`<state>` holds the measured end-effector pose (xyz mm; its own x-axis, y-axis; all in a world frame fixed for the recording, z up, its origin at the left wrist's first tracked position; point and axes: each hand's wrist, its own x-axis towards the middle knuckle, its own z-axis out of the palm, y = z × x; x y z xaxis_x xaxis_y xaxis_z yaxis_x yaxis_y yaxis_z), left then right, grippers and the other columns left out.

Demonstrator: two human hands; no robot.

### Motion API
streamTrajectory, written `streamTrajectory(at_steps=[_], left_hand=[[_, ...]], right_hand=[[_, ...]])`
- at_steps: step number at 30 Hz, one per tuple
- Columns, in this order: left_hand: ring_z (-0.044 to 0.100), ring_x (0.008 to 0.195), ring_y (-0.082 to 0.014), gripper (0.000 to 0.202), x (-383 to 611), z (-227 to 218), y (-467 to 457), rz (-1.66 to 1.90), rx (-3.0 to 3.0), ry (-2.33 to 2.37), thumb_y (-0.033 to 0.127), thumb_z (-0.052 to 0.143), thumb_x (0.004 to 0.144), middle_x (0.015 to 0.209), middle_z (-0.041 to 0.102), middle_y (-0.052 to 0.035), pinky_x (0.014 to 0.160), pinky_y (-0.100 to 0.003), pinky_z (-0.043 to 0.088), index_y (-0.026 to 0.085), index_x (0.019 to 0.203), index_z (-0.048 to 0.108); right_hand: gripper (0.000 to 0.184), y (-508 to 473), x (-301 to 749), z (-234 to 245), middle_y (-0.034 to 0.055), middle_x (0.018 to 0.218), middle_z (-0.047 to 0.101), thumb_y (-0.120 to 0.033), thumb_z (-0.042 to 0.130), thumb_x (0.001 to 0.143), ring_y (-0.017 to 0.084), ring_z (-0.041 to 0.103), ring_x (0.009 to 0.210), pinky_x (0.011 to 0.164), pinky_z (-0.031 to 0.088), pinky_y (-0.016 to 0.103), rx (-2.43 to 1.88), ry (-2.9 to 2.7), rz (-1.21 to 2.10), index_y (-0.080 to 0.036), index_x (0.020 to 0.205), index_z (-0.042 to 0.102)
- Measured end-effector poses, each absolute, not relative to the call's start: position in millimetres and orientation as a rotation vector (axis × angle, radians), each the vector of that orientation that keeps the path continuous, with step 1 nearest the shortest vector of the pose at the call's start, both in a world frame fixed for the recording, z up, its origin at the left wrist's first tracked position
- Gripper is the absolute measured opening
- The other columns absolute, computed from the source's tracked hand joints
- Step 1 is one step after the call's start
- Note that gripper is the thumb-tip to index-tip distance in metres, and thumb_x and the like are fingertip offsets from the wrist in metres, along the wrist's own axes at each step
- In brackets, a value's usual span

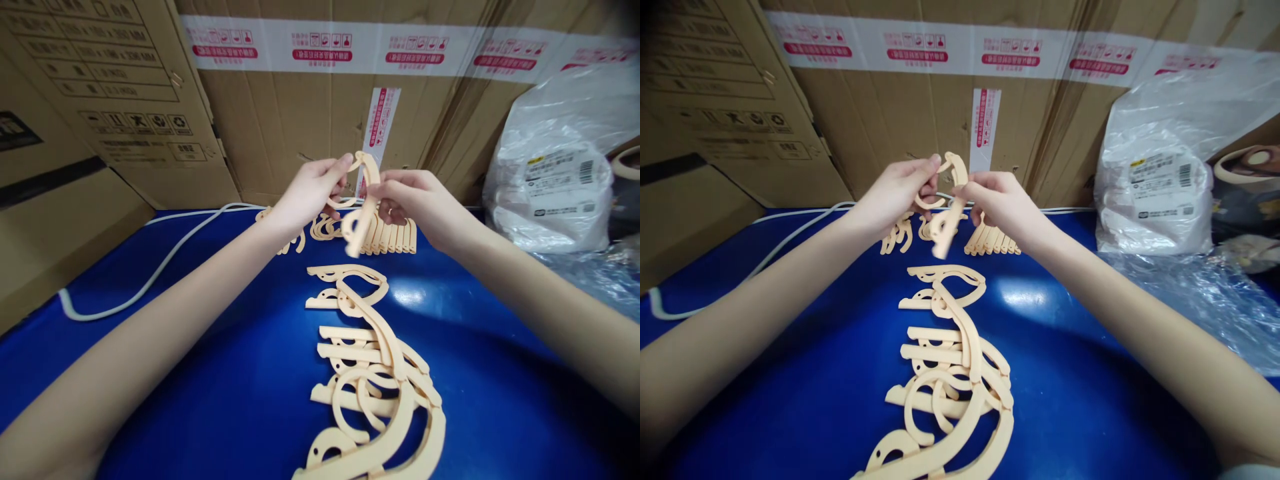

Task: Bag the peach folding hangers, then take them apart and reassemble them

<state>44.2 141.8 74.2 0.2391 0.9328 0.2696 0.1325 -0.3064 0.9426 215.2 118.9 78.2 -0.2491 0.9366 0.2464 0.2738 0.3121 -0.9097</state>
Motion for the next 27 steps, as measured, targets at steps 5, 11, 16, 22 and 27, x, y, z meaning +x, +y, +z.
streamTrajectory(at_steps=[5, 11, 16, 22, 27], left_hand=[[0.032, 0.043, -0.0050, 0.039, 24.7, 87.7, 136.8, 1.169, 1.882, 1.054, 0.029, 0.050, 0.101, 0.053, 0.034, 0.0063, 0.044, -0.018, 0.025, 0.017, 0.064, 0.048], [0.030, 0.046, -0.0067, 0.043, 18.1, 93.1, 135.1, 1.085, 2.147, 0.993, 0.032, 0.046, 0.100, 0.053, 0.034, 0.0054, 0.049, -0.022, 0.024, 0.018, 0.060, 0.045], [0.031, 0.051, -0.0101, 0.046, 23.8, 84.3, 132.8, 1.105, 2.447, 1.078, 0.031, 0.045, 0.101, 0.055, 0.032, 0.0046, 0.054, -0.028, 0.022, 0.020, 0.058, 0.036], [0.047, 0.064, -0.0146, 0.038, 31.2, 57.1, 146.4, 1.007, 2.489, 1.380, 0.032, 0.037, 0.104, 0.067, 0.050, 0.0009, 0.062, -0.029, 0.030, 0.019, 0.072, 0.053], [0.057, 0.063, -0.0171, 0.042, 41.9, 32.5, 161.5, 0.659, 2.395, 1.588, 0.035, 0.043, 0.100, 0.062, 0.060, -0.0021, 0.062, -0.028, 0.037, 0.017, 0.070, 0.066]], right_hand=[[0.017, 126.9, 228.5, 84.9, -0.0006, 0.063, 0.055, -0.021, 0.063, 0.088, 0.011, 0.045, 0.056, 0.052, 0.031, 0.027, -1.200, -1.754, 0.662, -0.018, 0.072, 0.065], [0.019, 122.7, 236.1, 87.6, 0.0024, 0.074, 0.062, -0.036, 0.059, 0.095, 0.014, 0.049, 0.063, 0.062, 0.035, 0.030, -1.141, -2.025, 0.105, -0.020, 0.100, 0.068], [0.016, 121.7, 231.6, 80.1, 0.0072, 0.071, 0.061, -0.028, 0.051, 0.094, 0.020, 0.052, 0.065, 0.066, 0.033, 0.035, -1.416, -2.134, -0.150, -0.019, 0.091, 0.063], [0.029, 129.3, 238.4, 85.1, -0.0040, 0.053, 0.041, -0.028, 0.031, 0.101, 0.012, 0.033, 0.040, 0.047, 0.029, 0.029, -1.384, -1.977, 0.568, -0.021, 0.090, 0.057], [0.019, 131.4, 242.9, 89.2, -0.0046, 0.053, 0.045, -0.019, 0.040, 0.095, 0.010, 0.032, 0.036, 0.039, 0.021, 0.027, -1.140, -1.576, 1.029, -0.020, 0.093, 0.060]])
